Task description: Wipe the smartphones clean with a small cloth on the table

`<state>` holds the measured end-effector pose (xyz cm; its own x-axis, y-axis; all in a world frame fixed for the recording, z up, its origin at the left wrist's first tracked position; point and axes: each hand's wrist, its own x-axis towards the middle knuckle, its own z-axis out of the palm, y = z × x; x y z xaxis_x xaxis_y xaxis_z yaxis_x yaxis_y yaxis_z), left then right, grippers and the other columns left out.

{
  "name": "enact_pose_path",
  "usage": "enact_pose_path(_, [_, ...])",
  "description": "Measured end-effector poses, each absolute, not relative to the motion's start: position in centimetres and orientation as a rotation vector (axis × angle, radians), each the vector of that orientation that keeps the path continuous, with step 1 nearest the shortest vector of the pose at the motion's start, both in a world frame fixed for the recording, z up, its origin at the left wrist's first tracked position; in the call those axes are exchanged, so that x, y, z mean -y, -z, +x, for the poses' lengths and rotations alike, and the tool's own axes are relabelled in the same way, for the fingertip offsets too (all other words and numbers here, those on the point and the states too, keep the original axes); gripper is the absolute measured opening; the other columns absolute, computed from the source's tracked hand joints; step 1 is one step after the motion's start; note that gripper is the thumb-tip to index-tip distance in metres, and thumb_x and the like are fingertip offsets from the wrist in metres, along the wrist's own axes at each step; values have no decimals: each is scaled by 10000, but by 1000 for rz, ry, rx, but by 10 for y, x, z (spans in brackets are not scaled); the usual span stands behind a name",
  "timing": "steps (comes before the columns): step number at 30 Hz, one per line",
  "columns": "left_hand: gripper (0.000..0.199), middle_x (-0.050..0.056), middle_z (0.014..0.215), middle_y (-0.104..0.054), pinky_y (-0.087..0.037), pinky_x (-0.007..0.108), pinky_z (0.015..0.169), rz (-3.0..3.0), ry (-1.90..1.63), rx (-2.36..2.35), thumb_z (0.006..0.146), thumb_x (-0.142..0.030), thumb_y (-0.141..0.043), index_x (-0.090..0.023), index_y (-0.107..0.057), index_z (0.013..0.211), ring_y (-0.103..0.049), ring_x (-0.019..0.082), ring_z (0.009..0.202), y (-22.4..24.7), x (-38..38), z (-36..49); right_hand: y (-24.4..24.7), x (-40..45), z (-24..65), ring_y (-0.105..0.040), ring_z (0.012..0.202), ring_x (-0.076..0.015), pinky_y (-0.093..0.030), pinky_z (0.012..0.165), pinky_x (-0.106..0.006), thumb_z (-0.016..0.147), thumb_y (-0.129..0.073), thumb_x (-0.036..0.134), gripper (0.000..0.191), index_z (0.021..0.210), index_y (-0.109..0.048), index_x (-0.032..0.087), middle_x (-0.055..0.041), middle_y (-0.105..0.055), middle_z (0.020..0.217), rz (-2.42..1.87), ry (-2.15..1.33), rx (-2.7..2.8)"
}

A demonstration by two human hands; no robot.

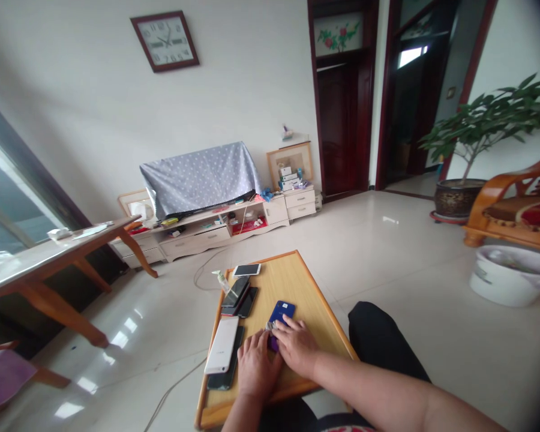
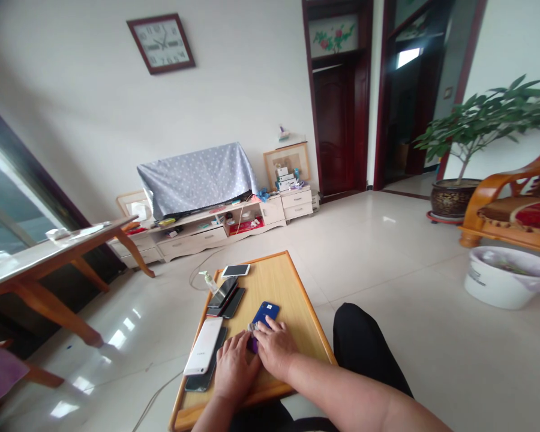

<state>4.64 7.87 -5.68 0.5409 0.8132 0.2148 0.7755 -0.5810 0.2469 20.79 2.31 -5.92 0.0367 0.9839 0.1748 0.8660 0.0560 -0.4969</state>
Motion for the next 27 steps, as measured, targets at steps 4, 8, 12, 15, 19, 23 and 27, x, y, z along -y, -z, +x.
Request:
enact_pose_path(4, [519, 87, 1382, -636, -365, 400, 1056, 2627, -482, -1406, 893, -468, -570, -232, -581, 1355, -525, 268, 1288, 57, -78, 47, 60, -23, 208, -329, 1490, -319, -279, 1150, -546, 984, -412, 286, 506, 1477, -519, 316, -36, -504, 1549, -1849, -318, 1866])
enact_pose_path(8, [499, 88, 1365, -642, -363, 403, 1050, 2617, -504, -1423, 903, -452, -556, -226, -572, 1348, -530, 264, 1280, 59, -80, 46, 58, -22, 207, -311, 1498, -324, -267, 1157, -551, 1004, -409, 318, 484, 1475, -522, 304, -44, -490, 1560, -1849, -305, 1857])
enact_pose_path(12, [510, 92, 1416, -610, -350, 409, 1065, 2592, -483, -1478, 901, -427, -547, -224, -546, 1368, -499, 268, 1321, 63, -82, 46, 57, -21, 207, -281, 1512, -322, -242, 1170, -558, 1053, -356, 434, 470, 1486, -508, 332, -37, -497, 1554, -1844, -304, 1844])
enact_pose_path(15, [504, 96, 1403, -616, -350, 400, 1059, 2592, -461, -1481, 893, -385, -546, -213, -543, 1366, -507, 266, 1307, 65, -83, 46, 56, -19, 205, -259, 1518, -337, -199, 1186, -580, 1062, -327, 505, 489, 1484, -512, 341, -26, -498, 1553, -1818, -307, 1871])
enact_pose_path(19, [472, 91, 1343, -645, -358, 385, 1036, 2606, -500, -1455, 901, -389, -537, -212, -560, 1338, -538, 263, 1253, 65, -83, 45, 56, -22, 206, -231, 1529, -328, -98, 1215, -599, 1061, -330, 518, 484, 1461, -540, 345, -13, -524, 1533, -1823, -300, 1862])
enact_pose_path(23, [509, 93, 1303, -659, -373, 389, 1017, 2613, -509, -1435, 890, -453, -561, -200, -565, 1331, -540, 283, 1239, 64, -83, 44, 56, -36, 223, -205, 1542, -297, -39, 1212, -626, 1067, -322, 473, 447, 1426, -566, 368, -5, -533, 1526, -1953, -276, 1743])
enact_pose_path(27, [509, 94, 1292, -662, -367, 387, 1022, 2607, -489, -1456, 873, -421, -569, -204, -563, 1333, -540, 283, 1241, 61, -82, 45, 58, -50, 240, -219, 1540, -291, -43, 1210, -632, 1063, -327, 398, 434, 1386, -602, 305, -44, -513, 1541, -1998, -258, 1694])
